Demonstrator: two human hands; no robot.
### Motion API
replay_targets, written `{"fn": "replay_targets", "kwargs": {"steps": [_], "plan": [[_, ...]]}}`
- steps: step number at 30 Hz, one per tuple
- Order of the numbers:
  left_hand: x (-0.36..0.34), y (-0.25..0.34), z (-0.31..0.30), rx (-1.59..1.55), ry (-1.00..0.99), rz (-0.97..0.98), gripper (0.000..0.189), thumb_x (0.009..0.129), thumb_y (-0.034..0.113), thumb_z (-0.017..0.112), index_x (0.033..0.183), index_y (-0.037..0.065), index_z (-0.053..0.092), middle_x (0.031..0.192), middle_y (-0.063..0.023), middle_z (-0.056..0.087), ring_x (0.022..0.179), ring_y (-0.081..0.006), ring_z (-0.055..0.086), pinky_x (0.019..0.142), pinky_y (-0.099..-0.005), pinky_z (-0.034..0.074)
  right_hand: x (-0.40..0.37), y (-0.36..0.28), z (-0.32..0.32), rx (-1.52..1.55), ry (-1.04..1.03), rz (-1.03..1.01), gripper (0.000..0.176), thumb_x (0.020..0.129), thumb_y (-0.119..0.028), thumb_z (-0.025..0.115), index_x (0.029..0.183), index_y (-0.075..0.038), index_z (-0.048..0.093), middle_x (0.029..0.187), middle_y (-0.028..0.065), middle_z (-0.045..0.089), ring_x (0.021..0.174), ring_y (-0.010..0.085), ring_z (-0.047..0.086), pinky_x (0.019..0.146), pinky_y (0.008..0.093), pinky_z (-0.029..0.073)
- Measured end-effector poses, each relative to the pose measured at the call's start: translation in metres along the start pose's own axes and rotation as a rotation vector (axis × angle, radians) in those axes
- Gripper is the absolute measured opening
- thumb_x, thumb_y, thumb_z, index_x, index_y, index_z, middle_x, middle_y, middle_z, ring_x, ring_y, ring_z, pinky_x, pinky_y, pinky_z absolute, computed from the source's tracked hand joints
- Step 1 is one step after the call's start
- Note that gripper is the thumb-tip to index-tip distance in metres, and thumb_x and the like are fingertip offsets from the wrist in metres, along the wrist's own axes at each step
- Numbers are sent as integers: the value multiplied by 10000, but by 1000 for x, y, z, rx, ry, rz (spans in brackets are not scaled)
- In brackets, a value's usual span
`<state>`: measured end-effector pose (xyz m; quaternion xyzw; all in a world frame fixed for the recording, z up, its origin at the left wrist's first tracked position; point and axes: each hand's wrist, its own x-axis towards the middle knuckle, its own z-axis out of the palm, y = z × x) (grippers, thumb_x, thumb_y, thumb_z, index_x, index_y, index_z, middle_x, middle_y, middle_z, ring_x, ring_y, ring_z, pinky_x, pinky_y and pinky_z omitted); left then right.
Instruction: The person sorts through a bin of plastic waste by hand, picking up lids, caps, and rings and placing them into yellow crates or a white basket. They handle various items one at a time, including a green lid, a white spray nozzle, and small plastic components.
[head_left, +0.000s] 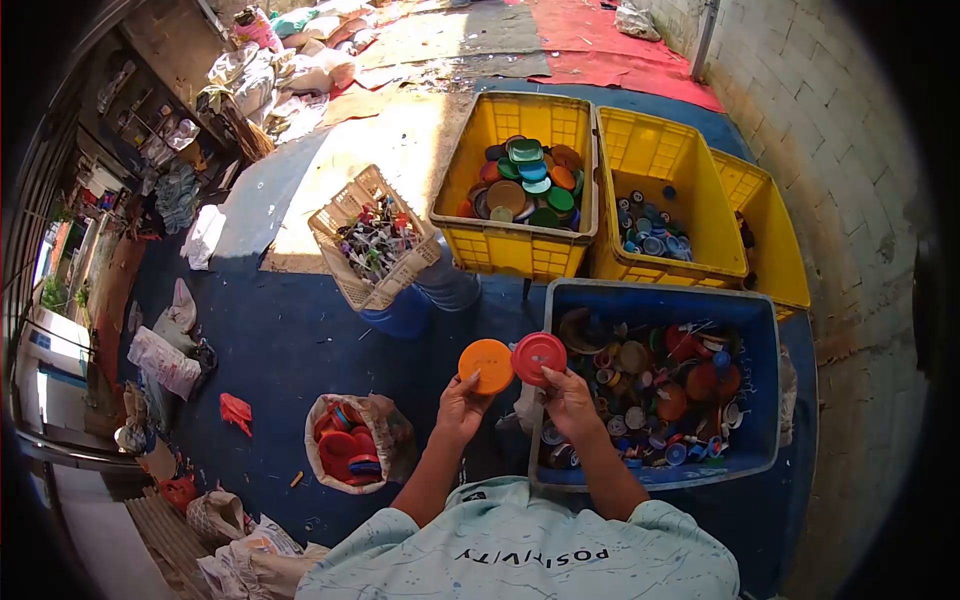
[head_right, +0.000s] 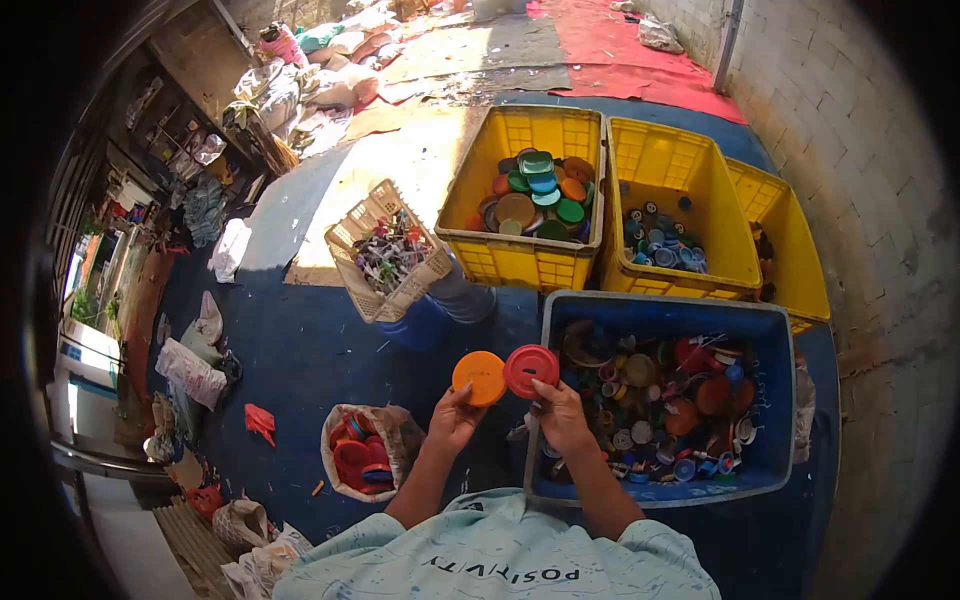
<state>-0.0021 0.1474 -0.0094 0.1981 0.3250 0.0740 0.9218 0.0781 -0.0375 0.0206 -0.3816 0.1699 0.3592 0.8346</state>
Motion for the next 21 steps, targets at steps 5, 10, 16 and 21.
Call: {"fn": "replay_targets", "kwargs": {"steps": [5,10,16,21], "plan": [[68,29,37,74,-60,-107,356,856,41,635,1163,46,456,1166,-110,565,1126,-249,564,966,-423,495,46,-6,10,101,138,-127,243,824,-144,703,1048,-148,609,938,-35,649,812,81,566,688,286,379],[140,69,69,109,-91,-188,340,853,25,631,1148,39,464,1156,-113,567,1120,-258,568,978,-443,485,92,-20,45,162,210,-195,258,814,-161,714,1050,-136,611,950,-25,649,820,94,570,704,289,389],[230,138,161,103,-347,-124,438,871,100,635,1247,-6,438,1271,-166,516,1168,-286,530,1042,-434,406,174,-91,116,193,90,-346,286,820,-245,719,1068,-163,600,973,-50,621,861,88,532,750,307,371],[292,160,177,71,66,-238,826,835,257,695,1421,-52,203,1451,-213,321,1364,-325,299,1131,-433,213,226,-95,124,75,365,-280,299,801,-297,735,1040,-167,610,969,-68,616,885,88,511,723,307,334]]}}
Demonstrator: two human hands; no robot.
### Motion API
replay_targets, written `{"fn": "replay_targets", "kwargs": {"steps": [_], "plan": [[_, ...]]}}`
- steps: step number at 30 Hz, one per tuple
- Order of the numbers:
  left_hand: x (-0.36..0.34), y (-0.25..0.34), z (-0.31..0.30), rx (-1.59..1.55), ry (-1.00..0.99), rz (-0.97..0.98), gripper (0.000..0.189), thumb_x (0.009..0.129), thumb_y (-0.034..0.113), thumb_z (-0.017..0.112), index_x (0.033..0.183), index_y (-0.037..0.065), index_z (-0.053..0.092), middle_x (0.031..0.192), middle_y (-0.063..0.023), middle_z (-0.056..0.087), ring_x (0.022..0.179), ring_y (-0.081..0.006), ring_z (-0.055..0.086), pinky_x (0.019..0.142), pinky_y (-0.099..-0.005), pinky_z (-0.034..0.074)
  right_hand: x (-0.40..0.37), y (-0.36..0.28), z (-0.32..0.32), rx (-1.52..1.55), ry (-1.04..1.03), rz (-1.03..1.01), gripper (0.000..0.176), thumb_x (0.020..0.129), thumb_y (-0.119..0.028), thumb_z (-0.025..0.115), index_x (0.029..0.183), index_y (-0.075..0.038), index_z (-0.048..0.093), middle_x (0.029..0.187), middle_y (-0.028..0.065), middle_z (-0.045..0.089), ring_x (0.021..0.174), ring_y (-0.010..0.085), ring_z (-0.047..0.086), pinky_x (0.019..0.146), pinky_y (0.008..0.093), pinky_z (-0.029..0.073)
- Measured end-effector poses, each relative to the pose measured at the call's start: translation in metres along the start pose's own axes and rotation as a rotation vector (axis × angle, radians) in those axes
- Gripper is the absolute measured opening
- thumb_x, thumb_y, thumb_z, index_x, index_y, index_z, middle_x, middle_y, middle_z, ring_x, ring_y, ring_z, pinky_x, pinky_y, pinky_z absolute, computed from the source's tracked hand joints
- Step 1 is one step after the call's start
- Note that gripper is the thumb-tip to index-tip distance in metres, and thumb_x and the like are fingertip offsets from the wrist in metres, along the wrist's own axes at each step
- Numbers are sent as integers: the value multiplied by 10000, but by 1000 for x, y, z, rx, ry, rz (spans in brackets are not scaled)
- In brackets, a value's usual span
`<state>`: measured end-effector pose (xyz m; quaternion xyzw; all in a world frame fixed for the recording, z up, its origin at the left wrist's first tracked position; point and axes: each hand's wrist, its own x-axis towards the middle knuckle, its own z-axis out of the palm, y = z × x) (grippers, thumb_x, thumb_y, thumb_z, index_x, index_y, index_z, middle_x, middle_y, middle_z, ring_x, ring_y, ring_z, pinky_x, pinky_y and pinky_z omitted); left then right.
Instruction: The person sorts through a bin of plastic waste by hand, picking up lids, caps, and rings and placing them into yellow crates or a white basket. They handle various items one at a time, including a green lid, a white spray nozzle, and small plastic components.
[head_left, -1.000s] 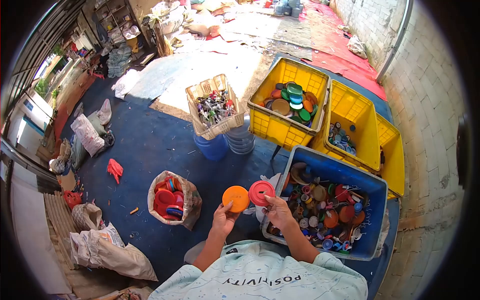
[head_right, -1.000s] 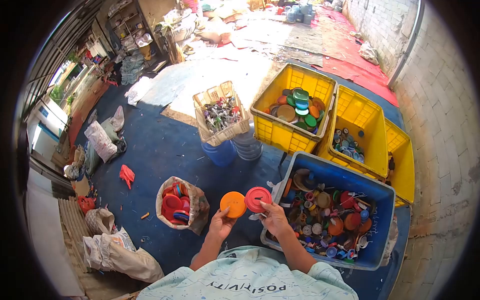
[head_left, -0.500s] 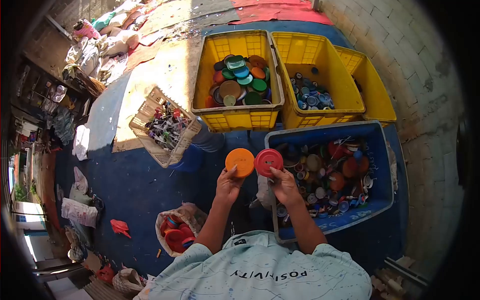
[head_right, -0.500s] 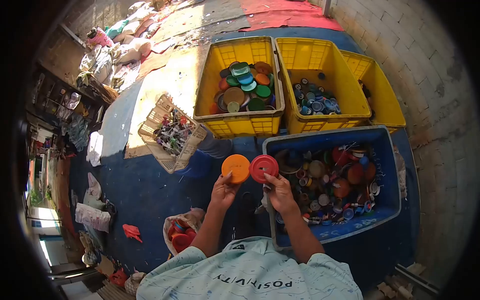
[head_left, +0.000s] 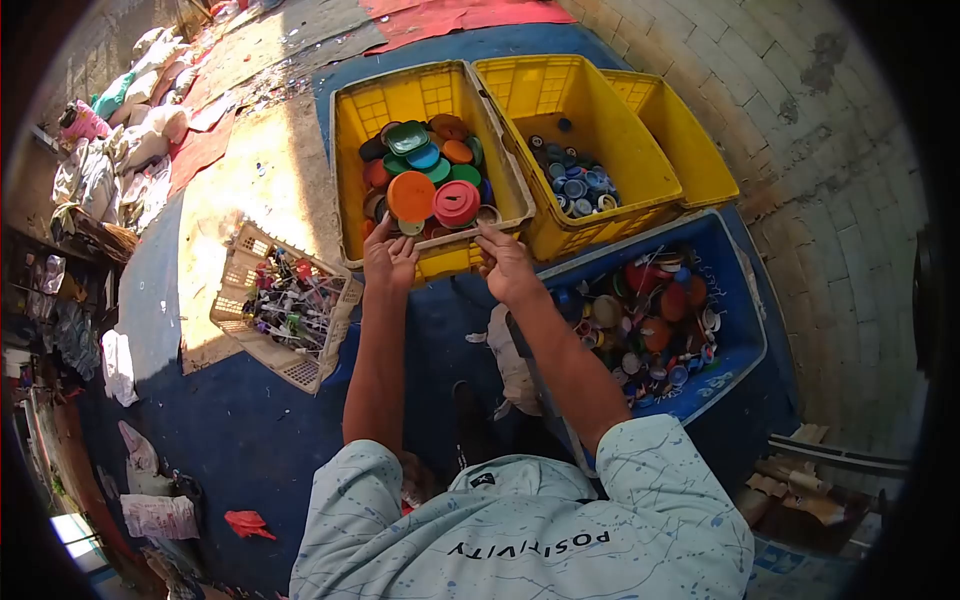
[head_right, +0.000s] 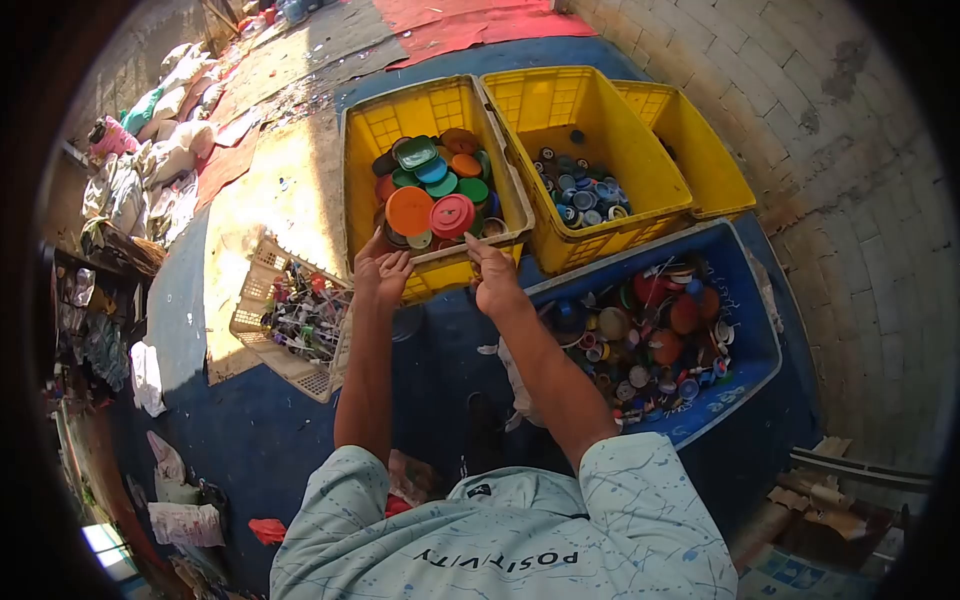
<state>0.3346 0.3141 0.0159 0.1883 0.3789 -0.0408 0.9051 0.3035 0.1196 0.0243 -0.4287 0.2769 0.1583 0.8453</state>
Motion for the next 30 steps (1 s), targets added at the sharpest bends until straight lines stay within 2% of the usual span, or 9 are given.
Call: {"fn": "replay_targets", "kwargs": {"steps": [2,4,6,8,11,14,22,26,30], "plan": [[-1,-19,-35,107,-36,8,902,850,279,674,1456,-41,88,1496,-205,245,1389,-325,254,1130,-430,203,-6,28,-25,-71,56,13,277,805,-288,729,1024,-158,621,975,-63,624,880,85,516,718,300,337],[-16,-50,-80,156,-62,-6,804,876,290,638,1446,-30,169,1475,-196,292,1371,-308,294,1123,-427,218,-38,60,-57,-107,32,12,265,818,-263,714,1035,-137,628,1005,-43,639,876,82,534,724,279,361],[-35,-83,-126,146,23,-97,679,898,290,609,1406,-22,286,1425,-179,372,1321,-289,367,1102,-412,261,-82,81,-84,-88,4,76,281,839,-232,689,1084,-114,617,1045,-18,645,884,82,558,743,258,391],[-49,-113,-170,76,147,-192,522,900,262,605,1305,-12,424,1276,-138,519,1152,-261,510,1002,-390,398,-123,88,-105,-42,-22,155,295,859,-208,662,1127,-101,599,1065,1,646,900,87,577,762,255,411],[-73,-146,-210,99,239,-243,338,901,231,604,1150,15,529,1145,-110,582,1046,-240,551,946,-387,447,-166,89,-133,1,-46,194,301,872,-192,641,1151,-94,584,1061,14,645,916,96,590,776,265,424],[-90,-163,-205,155,181,-211,227,900,221,609,1029,36,579,1040,-96,618,936,-226,589,855,-378,501,-188,84,-155,0,-49,167,324,866,-195,648,1160,-80,578,1057,27,647,917,106,597,783,267,429],[-110,-188,-99,215,-174,195,202,927,179,577,1069,36,561,1036,-94,614,939,-201,597,876,-358,504,-191,23,-229,-210,-167,-39,406,837,-220,683,1170,-22,564,1060,42,646,917,86,590,746,214,444],[-149,-240,-75,239,-198,349,181,944,160,545,1071,33,560,1037,-101,626,946,-194,605,876,-357,508,-199,-13,-297,-229,-225,-48,364,844,-138,675,1162,1,566,1050,61,647,911,87,603,735,201,468],[-184,-331,-92,202,-87,258,166,928,153,564,1046,36,569,982,-79,646,890,-195,623,841,-357,523,-218,-45,-379,-336,-179,-78,329,849,-115,661,1143,5,577,1033,68,649,916,95,607,765,234,488]]}}
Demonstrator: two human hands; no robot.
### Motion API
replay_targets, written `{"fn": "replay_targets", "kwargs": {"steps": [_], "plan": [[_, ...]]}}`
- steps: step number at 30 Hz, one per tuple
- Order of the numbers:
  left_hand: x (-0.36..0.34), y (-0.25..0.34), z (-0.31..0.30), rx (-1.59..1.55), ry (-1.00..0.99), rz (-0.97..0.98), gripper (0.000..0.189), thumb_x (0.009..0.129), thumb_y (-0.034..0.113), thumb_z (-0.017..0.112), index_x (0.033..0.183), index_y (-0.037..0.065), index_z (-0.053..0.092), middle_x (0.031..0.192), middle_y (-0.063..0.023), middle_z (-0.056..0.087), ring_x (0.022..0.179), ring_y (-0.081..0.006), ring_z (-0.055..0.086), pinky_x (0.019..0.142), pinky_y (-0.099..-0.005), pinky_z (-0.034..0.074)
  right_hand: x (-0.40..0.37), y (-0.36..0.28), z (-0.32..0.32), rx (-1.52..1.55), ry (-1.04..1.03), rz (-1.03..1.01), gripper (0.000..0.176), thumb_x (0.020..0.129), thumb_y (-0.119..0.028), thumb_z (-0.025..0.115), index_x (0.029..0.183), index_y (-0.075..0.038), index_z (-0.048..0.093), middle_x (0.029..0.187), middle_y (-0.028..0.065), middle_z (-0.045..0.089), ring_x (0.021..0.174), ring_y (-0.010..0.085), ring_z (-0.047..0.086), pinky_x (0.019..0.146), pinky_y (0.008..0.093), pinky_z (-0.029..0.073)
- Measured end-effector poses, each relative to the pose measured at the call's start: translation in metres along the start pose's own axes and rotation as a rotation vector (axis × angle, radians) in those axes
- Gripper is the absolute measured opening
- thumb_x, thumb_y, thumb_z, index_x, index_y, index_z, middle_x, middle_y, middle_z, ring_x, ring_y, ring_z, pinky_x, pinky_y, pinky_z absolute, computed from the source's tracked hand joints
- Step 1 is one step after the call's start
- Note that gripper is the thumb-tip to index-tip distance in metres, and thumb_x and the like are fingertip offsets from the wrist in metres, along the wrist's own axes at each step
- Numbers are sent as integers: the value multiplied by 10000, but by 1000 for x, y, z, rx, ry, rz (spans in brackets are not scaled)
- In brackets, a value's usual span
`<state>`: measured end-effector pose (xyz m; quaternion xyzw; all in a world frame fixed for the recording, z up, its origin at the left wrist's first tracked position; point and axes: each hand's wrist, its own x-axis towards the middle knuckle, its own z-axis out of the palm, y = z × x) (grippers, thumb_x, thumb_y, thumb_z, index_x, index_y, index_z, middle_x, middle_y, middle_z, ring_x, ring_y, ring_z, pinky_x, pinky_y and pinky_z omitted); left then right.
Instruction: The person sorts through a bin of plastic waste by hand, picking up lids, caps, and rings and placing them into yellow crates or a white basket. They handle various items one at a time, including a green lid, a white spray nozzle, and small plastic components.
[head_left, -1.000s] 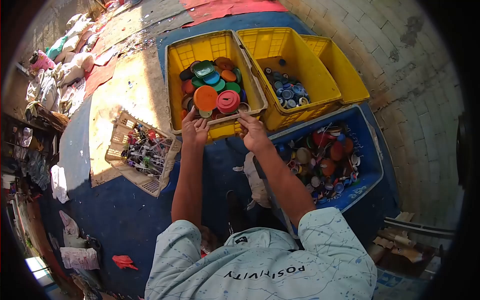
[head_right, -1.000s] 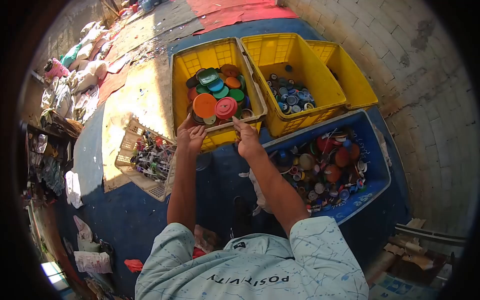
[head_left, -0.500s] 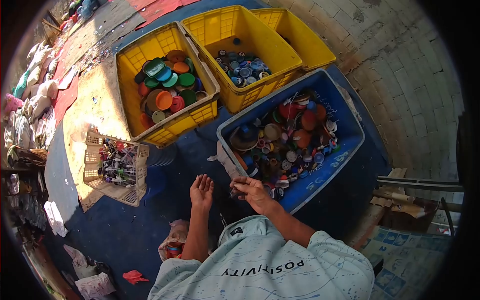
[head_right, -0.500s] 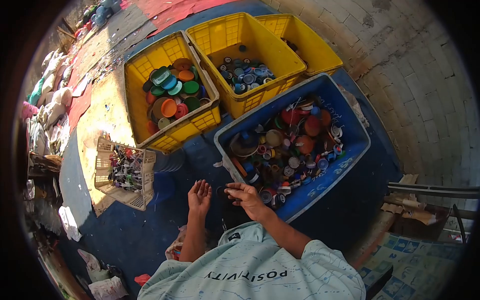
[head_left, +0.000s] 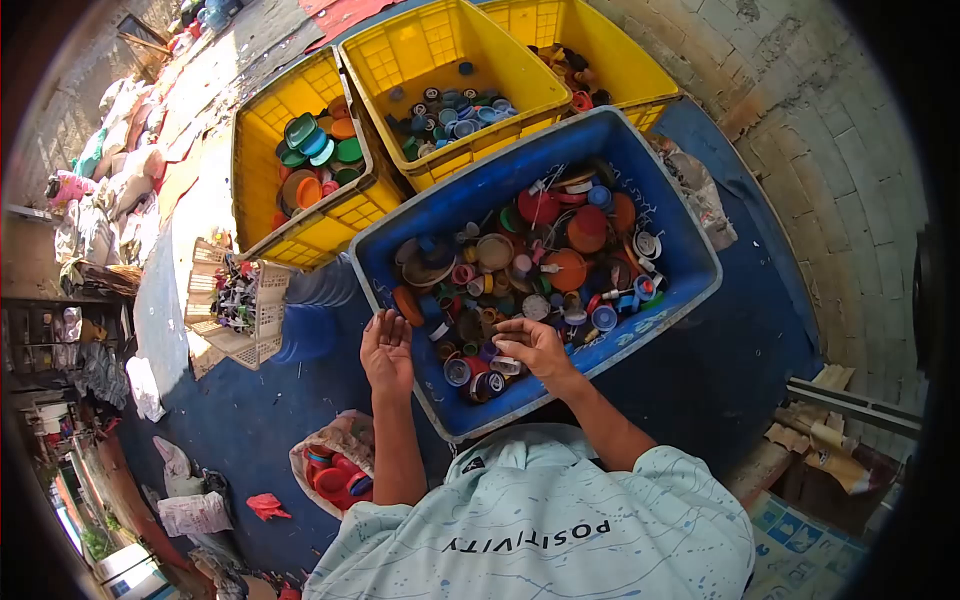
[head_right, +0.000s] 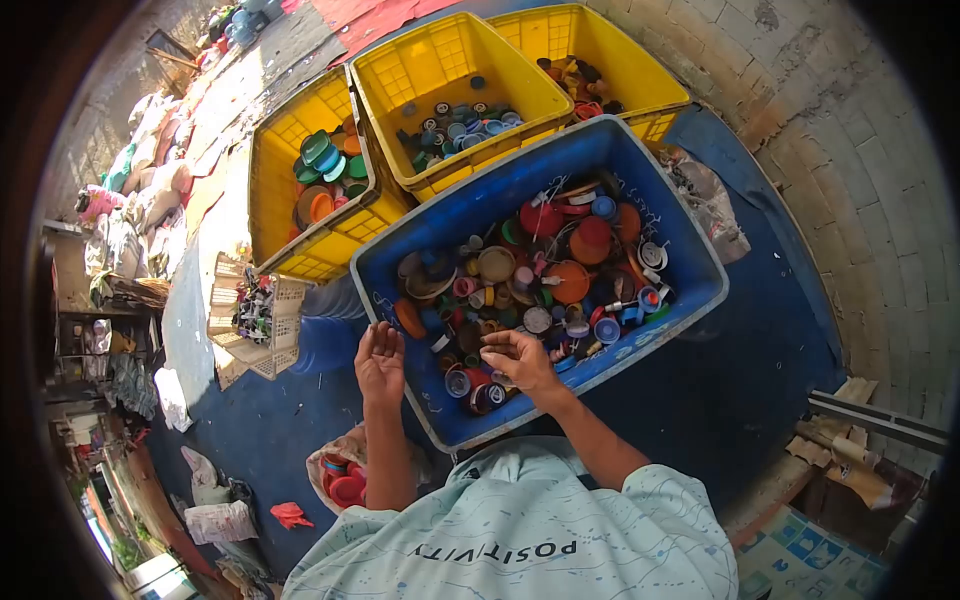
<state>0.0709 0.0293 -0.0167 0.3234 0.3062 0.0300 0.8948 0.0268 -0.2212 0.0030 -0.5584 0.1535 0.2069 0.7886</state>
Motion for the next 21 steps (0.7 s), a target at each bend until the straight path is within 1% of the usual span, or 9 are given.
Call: {"fn": "replay_targets", "kwargs": {"steps": [3,7,8,12,15,16,19,20,21], "plan": [[-42,-49,5,31,101,-117,157,904,154,594,1019,48,584,976,-70,644,885,-195,617,845,-357,516,3,-1,-48,-229,72,-114,305,836,-111,656,1107,16,596,980,72,656,906,119,614,790,252,498],[-78,-79,13,49,146,-211,161,889,155,613,1009,52,584,965,-67,637,887,-195,612,849,-361,509,44,-15,-43,-461,36,-170,280,813,-98,651,1069,12,616,930,85,678,910,136,625,790,277,503],[-83,-83,12,51,155,-214,166,890,154,612,1016,51,579,967,-71,636,890,-195,612,847,-361,509,57,-19,-35,-586,19,-200,264,810,-115,643,1050,-5,629,944,113,688,926,210,640,815,336,502],[-84,-92,6,44,149,-232,177,903,151,599,1042,48,561,977,-87,626,892,-193,610,830,-359,515,137,11,-14,-1021,-24,-459,294,795,-180,632,1034,-10,637,966,182,669,944,362,607,859,437,473],[-82,-87,4,38,134,-241,171,915,154,588,1046,47,560,982,-89,622,888,-188,610,828,-358,519,182,18,5,-1130,65,-412,320,776,-202,652,1030,-9,638,975,196,663,980,369,600,875,432,468],[-81,-85,2,34,132,-243,170,918,155,585,1048,47,559,984,-90,621,887,-186,610,829,-358,519,202,24,7,-1004,78,-269,416,760,-284,684,1074,-14,639,1028,223,651,984,370,607,854,417,468],[-78,-71,-3,-29,157,-255,166,924,152,579,1050,45,558,983,-88,623,892,-181,609,834,-358,518,254,45,8,-642,225,-75,390,783,-247,700,1076,5,643,1040,177,659,955,306,612,827,395,460],[-77,-68,-8,-52,167,-247,160,928,153,574,1047,47,558,978,-87,627,885,-179,611,832,-352,518,283,67,0,-174,194,69,339,791,-189,720,1043,30,660,1062,109,654,957,231,590,828,372,436],[-74,-66,-14,-62,174,-240,159,929,153,573,1046,47,557,976,-87,629,884,-179,613,829,-350,518,285,62,8,-165,218,126,328,790,-172,723,1037,36,662,1071,103,651,962,223,583,839,369,429]]}}
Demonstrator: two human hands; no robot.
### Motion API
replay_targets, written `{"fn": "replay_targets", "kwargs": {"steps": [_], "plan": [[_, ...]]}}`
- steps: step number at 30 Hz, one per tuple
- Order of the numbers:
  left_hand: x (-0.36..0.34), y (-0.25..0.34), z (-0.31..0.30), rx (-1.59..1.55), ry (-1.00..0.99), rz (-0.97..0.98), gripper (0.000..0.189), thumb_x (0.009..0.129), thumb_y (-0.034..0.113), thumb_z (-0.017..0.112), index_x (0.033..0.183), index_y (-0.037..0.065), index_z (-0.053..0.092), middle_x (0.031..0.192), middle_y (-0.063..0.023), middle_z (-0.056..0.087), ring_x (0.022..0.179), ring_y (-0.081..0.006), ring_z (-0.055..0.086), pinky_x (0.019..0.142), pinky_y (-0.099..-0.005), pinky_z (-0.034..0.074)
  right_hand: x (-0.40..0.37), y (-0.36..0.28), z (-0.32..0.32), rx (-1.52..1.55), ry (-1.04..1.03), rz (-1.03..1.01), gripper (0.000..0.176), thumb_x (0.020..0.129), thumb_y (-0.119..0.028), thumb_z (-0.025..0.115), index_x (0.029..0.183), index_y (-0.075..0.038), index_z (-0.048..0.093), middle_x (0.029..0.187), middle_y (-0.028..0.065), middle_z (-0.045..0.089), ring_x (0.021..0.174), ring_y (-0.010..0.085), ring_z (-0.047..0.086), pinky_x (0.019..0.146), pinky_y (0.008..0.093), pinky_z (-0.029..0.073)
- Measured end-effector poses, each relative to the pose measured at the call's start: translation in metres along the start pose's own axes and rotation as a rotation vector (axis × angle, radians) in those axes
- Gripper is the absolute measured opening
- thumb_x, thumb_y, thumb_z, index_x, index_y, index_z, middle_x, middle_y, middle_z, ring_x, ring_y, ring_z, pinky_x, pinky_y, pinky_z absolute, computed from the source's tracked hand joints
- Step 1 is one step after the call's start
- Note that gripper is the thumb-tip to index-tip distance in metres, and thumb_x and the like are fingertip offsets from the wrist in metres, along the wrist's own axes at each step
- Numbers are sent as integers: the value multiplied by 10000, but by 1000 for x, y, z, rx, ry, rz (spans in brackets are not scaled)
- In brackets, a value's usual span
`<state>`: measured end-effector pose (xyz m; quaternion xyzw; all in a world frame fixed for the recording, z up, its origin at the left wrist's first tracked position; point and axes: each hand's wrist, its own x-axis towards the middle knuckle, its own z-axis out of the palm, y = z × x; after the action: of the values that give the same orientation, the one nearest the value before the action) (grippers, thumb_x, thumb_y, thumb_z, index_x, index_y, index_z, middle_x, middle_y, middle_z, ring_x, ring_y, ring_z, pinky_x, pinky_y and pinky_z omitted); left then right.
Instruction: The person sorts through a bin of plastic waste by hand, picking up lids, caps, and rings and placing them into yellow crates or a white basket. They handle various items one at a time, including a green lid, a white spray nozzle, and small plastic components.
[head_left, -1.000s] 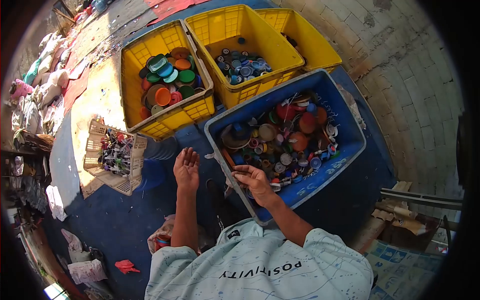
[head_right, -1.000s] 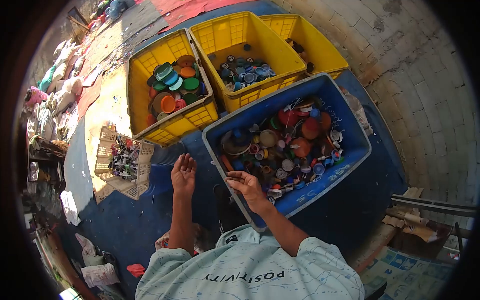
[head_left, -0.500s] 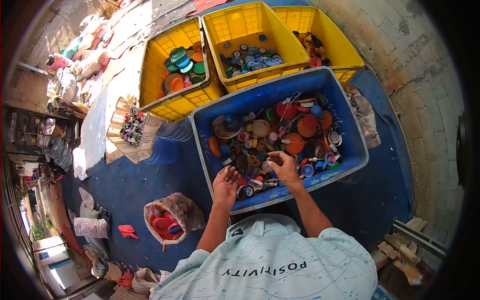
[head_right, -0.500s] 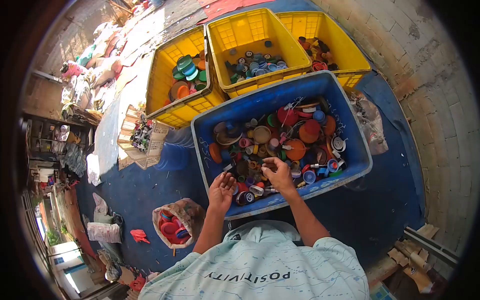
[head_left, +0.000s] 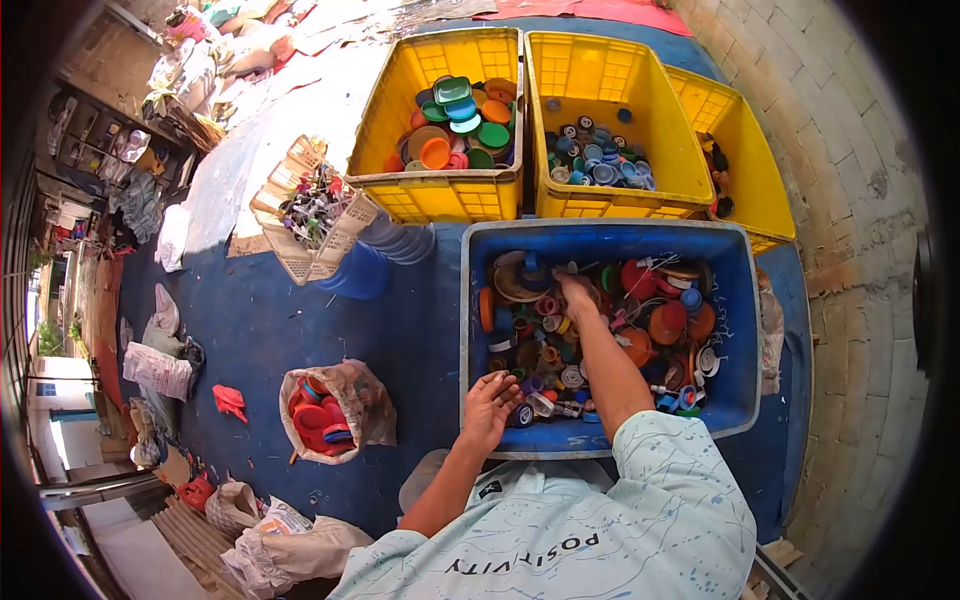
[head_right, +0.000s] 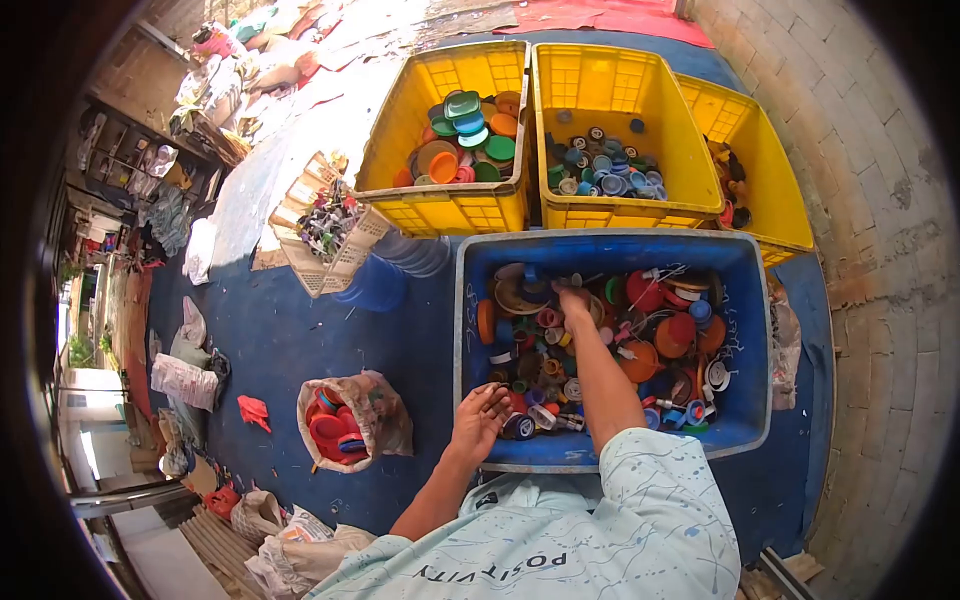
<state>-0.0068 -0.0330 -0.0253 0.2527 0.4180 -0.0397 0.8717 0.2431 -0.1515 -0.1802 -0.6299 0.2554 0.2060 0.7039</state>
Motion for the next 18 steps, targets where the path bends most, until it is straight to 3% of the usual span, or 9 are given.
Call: {"fn": "replay_targets", "kwargs": {"steps": [2,6,9,12,15,18], "plan": [[5,4,-8,-27,7,10,156,931,153,571,1044,47,557,972,-87,631,881,-181,615,824,-347,519,-10,-22,9,2,45,115,307,788,-136,729,1026,47,665,1089,91,643,972,209,567,860,365,414],[10,10,-4,-34,-3,-65,158,930,160,573,1040,47,560,970,-85,635,883,-182,619,819,-340,520,17,-6,11,-247,93,26,366,771,-134,742,1073,51,650,1119,124,633,993,223,557,886,356,391],[17,11,9,-8,-28,-100,163,927,163,579,1038,46,562,982,-86,638,892,-179,618,819,-336,521,-7,-27,14,-100,141,142,330,766,-121,739,1041,43,657,1080,138,643,1003,231,563,896,368,400],[38,9,19,-2,-28,-136,168,921,162,588,1040,48,559,997,-86,639,897,-176,617,815,-330,524,18,10,-16,114,109,117,255,773,-116,719,992,-3,653,1014,134,642,944,230,580,832,363,436],[65,3,22,-7,14,-176,208,892,156,625,1056,47,557,1021,-84,633,897,-171,615,786,-309,524,-21,-6,-48,304,-56,215,200,790,-140,693,957,-55,623,943,100,627,832,207,577,717,328,446],[85,-7,39,503,79,114,232,876,155,643,1064,46,561,1046,-81,632,842,-158,607,754,-295,504,-53,-2,-83,404,-66,277,203,783,-137,688,962,-65,624,848,63,628,773,184,573,621,347,397]]}}
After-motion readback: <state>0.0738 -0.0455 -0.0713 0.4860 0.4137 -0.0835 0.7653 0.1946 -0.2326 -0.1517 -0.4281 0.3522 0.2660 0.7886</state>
